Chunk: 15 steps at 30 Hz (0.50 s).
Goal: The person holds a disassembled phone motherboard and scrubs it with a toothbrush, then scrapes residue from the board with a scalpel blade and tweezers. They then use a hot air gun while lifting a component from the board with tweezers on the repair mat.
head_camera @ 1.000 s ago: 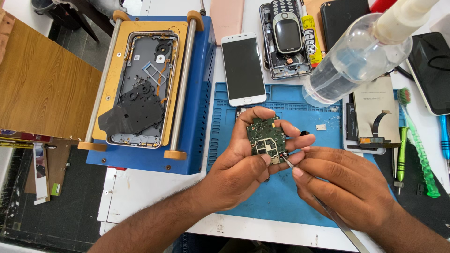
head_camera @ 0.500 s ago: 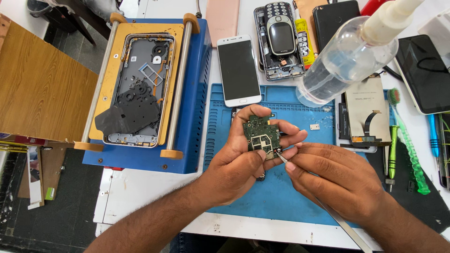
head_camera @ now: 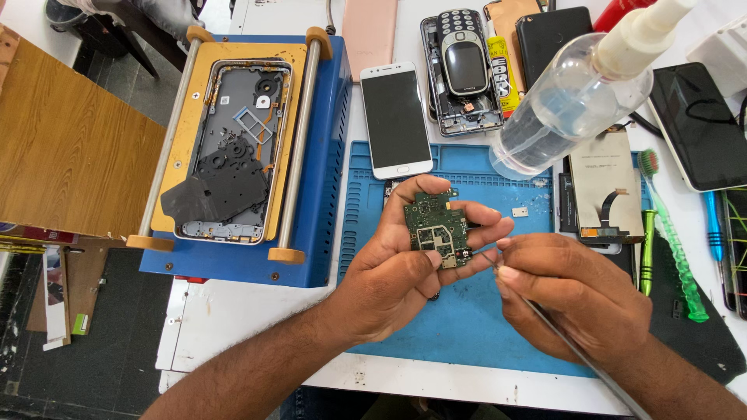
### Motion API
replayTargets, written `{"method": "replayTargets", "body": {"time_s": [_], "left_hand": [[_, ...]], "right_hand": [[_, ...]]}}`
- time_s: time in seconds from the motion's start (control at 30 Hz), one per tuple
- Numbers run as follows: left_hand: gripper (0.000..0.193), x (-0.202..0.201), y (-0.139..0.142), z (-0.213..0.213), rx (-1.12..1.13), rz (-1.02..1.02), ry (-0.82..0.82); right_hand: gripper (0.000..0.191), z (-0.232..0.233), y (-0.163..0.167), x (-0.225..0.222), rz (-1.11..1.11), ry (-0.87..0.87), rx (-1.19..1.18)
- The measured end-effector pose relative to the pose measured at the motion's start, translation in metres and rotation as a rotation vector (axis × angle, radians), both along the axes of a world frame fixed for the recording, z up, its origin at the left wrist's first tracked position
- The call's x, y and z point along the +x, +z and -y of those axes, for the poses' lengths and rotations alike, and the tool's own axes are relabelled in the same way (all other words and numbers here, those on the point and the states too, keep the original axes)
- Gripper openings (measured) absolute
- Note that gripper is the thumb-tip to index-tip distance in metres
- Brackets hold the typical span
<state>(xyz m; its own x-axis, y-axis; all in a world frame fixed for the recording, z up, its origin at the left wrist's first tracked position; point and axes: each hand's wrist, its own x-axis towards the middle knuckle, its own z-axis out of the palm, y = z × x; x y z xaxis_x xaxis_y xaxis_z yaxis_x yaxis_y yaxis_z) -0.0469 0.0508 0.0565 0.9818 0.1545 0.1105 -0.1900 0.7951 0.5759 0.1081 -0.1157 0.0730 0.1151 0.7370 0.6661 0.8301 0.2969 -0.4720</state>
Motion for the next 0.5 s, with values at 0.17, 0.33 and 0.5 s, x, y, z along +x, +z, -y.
{"method": "replayTargets", "body": {"time_s": [0.17, 0.33, 0.5], "left_hand": [[0.061, -0.0019, -0.0021, -0.0006, 0.028, -0.005, 0.004], [0.061, -0.0014, -0.0031, 0.0003, 0.06, 0.003, 0.004], [0.063, -0.0021, -0.0028, -0.0002, 0.07, 0.003, 0.001]], "right_hand": [[0.026, -0.0005, -0.0004, 0.0007, 0.026, 0.025, -0.011], [0.027, -0.0022, 0.0015, 0.0004, 0.048, 0.037, -0.058], [0.025, -0.0037, 0.0024, -0.0003, 0.06, 0.03, -0.076]]}}
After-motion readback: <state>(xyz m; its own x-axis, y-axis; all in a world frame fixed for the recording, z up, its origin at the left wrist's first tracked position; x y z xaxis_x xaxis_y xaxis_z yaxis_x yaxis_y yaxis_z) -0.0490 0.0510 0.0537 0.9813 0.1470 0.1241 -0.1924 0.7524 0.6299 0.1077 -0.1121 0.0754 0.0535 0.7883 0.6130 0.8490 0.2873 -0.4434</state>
